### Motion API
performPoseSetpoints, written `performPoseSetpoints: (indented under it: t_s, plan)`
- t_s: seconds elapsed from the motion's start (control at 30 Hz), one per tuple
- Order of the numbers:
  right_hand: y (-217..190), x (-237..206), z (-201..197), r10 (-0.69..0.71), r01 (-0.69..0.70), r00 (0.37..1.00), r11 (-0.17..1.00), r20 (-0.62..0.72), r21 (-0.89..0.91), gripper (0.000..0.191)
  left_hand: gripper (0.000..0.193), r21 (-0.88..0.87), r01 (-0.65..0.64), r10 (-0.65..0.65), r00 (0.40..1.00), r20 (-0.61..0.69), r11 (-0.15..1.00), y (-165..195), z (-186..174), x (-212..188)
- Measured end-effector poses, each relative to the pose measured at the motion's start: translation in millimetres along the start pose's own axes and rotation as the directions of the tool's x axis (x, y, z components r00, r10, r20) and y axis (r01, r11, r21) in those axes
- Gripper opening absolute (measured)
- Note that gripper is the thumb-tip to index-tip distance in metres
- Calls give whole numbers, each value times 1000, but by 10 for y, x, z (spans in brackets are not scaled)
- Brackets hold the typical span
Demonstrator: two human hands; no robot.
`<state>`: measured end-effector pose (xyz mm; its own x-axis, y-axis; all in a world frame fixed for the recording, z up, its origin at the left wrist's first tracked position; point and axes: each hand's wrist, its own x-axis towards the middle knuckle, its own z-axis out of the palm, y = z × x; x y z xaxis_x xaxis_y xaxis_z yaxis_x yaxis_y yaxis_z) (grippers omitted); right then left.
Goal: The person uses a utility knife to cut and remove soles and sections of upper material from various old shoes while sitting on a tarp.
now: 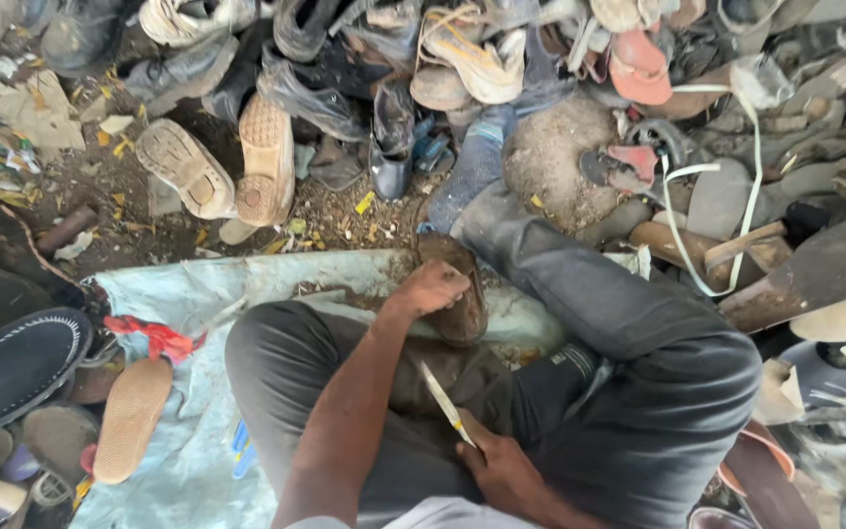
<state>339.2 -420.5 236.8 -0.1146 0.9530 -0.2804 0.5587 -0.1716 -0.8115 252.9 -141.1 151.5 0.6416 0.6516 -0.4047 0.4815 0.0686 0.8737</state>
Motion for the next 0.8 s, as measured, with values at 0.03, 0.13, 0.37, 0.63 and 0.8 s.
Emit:
performPoseSetpoints:
  t_s: [0.03, 0.13, 0.37, 0.63, 0.8]
  plan:
    - [-52, 9, -13, 174, -174, 984, 985, -38, 14, 55, 39, 11, -3, 3, 1000, 18, 1000, 27, -15, -5]
    - [-178, 61, -101, 462, -459, 885, 886, -54, 61, 56, 38, 81, -6, 1, 998, 58, 997, 157, -32, -32]
    - [-120, -318, -427, 76, -68, 982, 996, -173, 54, 50, 39, 655, -109, 151, 988, -8, 747, 557, 148, -331]
    - [-71, -266, -579, 625, -479, 780, 613, -15, 628, 57, 47, 810, -587, 348, 759, 550, 1, 641, -72, -670]
    - [-176, -246, -646, 541, -403, 841, 630, -3, 664, 58, 17, 740, -672, 439, 673, 596, 25, 573, -92, -645]
